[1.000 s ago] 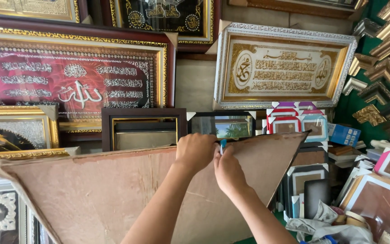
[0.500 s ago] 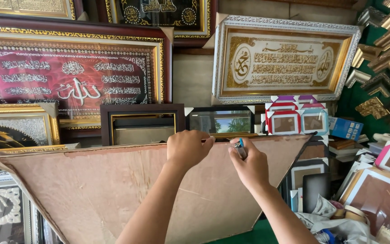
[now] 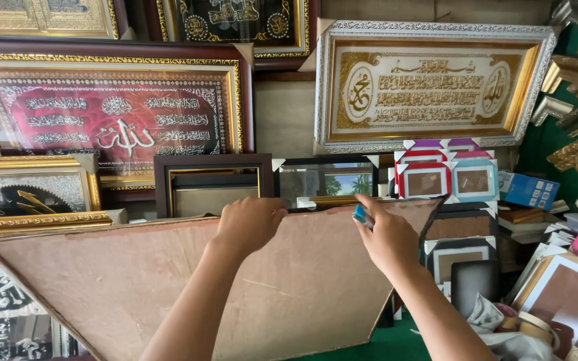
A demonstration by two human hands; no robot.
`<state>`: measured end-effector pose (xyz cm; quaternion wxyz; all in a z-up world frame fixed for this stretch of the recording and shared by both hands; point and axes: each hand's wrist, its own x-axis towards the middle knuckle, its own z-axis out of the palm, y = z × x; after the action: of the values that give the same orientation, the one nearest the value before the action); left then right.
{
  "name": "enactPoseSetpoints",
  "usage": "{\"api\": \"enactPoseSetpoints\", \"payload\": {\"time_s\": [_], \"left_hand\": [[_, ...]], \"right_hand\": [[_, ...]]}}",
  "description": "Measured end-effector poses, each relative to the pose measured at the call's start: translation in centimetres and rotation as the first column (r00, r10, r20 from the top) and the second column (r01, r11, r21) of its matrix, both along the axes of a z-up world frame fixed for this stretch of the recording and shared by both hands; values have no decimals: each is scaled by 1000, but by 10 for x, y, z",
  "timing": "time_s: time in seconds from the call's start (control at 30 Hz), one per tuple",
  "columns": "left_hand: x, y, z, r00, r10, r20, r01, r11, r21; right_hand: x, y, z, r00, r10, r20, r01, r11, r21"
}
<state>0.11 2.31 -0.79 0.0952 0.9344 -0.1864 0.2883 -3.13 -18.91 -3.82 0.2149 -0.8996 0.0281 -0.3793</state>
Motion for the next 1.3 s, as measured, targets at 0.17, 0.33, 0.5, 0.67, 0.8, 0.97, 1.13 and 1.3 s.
{"api": "enactPoseSetpoints", "payload": {"time_s": [0.17,0.33,0.5,0.67,0.8,0.97,1.13,1.3], "left_hand": [[-8,-58,-13,934,-154,321,118,985,130],[-10,-93,-22,997,-45,56,41,997,72],[-29,-91,-16,999,-44,8,44,997,65],[-29,-89,-19,999,-53,9,52,997,60],[-30,-88,-16,998,-59,5,58,997,58],[-30,-86,-14,998,-62,-4,62,997,41],[-30,-86,-16,995,-85,57,82,996,43],[-41,-90,-13,993,-94,76,92,995,29]], "right_hand": [[11,-25,-3,1000,-16,-15,15,997,-70],[-10,-39,-4,973,150,177,-123,980,-154],[-27,-75,13,912,327,250,-260,929,-265],[-20,-88,31,907,416,-74,-412,833,-370],[4,-101,28,912,392,-122,-409,838,-361],[12,-104,20,822,564,72,-525,801,-288],[25,-113,6,726,645,238,-510,737,-443],[23,-106,10,727,640,247,-457,720,-522]]}}
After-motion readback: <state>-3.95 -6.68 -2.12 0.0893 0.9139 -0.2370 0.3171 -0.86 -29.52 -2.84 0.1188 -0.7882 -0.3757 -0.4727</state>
